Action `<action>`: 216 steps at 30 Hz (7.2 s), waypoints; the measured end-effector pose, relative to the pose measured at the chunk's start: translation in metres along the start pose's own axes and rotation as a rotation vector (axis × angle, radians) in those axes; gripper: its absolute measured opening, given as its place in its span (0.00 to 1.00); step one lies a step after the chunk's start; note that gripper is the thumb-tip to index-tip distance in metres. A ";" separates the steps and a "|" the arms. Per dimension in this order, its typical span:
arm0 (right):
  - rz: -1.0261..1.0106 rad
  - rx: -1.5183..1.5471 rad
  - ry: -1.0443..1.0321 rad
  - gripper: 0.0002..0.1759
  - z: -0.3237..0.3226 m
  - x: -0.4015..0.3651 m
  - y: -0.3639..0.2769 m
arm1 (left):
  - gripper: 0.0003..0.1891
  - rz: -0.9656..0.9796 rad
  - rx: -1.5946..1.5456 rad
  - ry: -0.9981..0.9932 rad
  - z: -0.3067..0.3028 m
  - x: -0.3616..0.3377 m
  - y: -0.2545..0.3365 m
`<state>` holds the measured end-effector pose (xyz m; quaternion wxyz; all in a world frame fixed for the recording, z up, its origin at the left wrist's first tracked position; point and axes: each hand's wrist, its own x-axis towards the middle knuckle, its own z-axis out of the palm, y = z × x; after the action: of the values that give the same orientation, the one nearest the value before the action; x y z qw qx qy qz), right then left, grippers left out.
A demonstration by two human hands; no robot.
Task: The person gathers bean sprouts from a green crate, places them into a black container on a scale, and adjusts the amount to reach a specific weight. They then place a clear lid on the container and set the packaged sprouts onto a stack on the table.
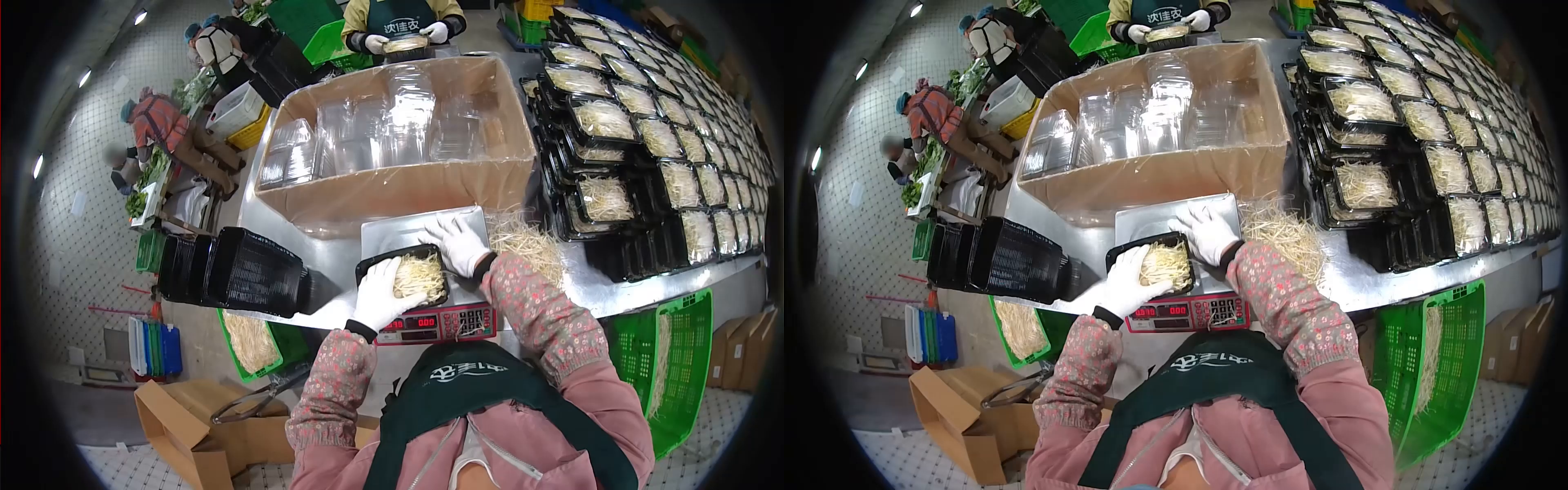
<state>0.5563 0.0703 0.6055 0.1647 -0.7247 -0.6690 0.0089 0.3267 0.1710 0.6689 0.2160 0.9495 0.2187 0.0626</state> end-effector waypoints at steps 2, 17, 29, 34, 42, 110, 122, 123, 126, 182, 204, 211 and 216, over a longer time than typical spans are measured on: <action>0.068 -0.019 0.051 0.30 0.003 -0.019 0.009 | 0.47 -0.016 -0.008 0.002 -0.002 -0.001 -0.001; 0.290 0.270 0.240 0.26 -0.092 0.117 0.103 | 0.45 0.035 -0.219 0.390 -0.011 0.038 0.046; 0.253 -0.202 -0.128 0.29 -0.029 0.260 0.116 | 0.25 -0.537 -0.668 0.765 -0.016 -0.110 -0.002; 0.221 -0.092 -0.047 0.16 -0.063 0.227 0.129 | 0.21 -0.607 -0.913 0.838 -0.020 -0.123 -0.010; 0.207 0.931 0.567 0.15 -0.200 0.099 0.074 | 0.21 -0.434 -1.206 0.851 -0.057 -0.076 -0.006; 1.017 1.234 1.604 0.18 -0.151 -0.202 0.164 | 0.19 -0.081 -1.409 -0.015 0.008 0.047 0.141; 1.055 1.336 1.508 0.29 -0.114 -0.230 0.118 | 0.32 -0.211 0.158 0.901 -0.083 -0.012 -0.041; 1.077 1.352 1.484 0.28 -0.103 -0.237 0.115 | 0.35 -0.296 0.444 0.953 -0.100 -0.021 -0.058; 1.091 1.442 1.384 0.23 -0.072 -0.247 0.112 | 0.35 -0.654 0.759 0.739 -0.133 -0.051 -0.102; 1.602 0.325 2.042 0.20 -0.145 -0.760 -0.135 | 0.38 0.818 -0.524 -0.691 0.246 0.023 0.486; 1.853 0.466 -0.278 0.77 -0.082 -0.824 0.027 | 0.67 1.510 0.586 -1.223 0.509 -0.033 0.687; 1.693 0.820 0.110 0.69 -0.047 -0.902 0.083 | 0.50 1.092 0.305 -1.672 0.599 0.000 0.723; 1.728 0.762 -0.068 0.77 -0.051 -0.912 0.100 | 0.67 1.361 0.473 -1.578 0.627 0.013 0.713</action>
<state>0.5697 -0.8334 0.4395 0.3070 -0.8662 0.1434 0.3672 0.7492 -0.6415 0.4182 0.0264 0.6618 -0.5525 -0.5060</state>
